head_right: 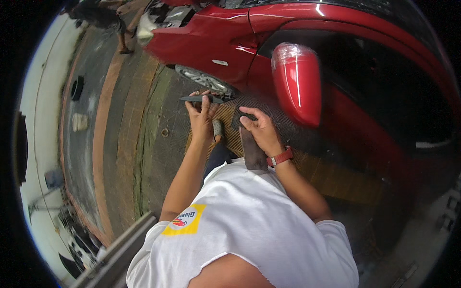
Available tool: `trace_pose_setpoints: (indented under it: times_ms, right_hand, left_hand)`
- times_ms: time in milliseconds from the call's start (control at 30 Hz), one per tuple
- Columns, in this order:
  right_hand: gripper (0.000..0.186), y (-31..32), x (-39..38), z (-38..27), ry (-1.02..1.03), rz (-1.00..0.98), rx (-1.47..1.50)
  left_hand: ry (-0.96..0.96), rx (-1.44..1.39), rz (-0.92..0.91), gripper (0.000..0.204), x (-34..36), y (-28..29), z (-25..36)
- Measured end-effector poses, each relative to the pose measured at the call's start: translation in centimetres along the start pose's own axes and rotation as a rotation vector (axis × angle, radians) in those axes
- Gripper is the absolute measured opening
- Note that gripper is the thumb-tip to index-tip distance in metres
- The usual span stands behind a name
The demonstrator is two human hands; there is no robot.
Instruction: The person sands the side of a red car with a sanding block, then walks to a workbench and handles several sanding sheets, comparing and selecting them. The person also briefly touches a white car bumper.
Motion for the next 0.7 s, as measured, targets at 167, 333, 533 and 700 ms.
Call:
trace_pose_setpoints:
  times_ms: [167, 333, 533, 700]
  right_hand:
    - [0.040, -0.4, 4.7, -1.4, 0.047, 0.330, 0.018]
    - [0.037, -1.4, 7.7, -2.9, 0.239, 0.572, -0.050]
    - [0.035, -3.5, 10.3, -3.4, 0.132, 0.661, -0.018]
    - [0.030, -1.5, 13.1, -2.1, 0.323, 0.688, -0.116]
  left_hand:
    - [0.061, 0.148, -0.196, 0.047, 7.4, -3.7, 2.7]
    - [-0.149, 0.391, -0.433, 0.050, 12.4, -7.1, 5.5]
    - [-0.559, 0.788, -0.518, 0.054, 14.1, -10.3, 9.2]
    - [-0.765, 0.966, -0.766, 0.049, 13.0, -14.1, 10.5]
Point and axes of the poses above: each hand's wrist, its own x-axis towards the middle knuckle, its own y-axis out of the back of the hand, z = x × y, the point moved 8 cm from there along x, towards the middle knuckle, and after that the axes turned 9 degrees about x, right-handed, at the moved point
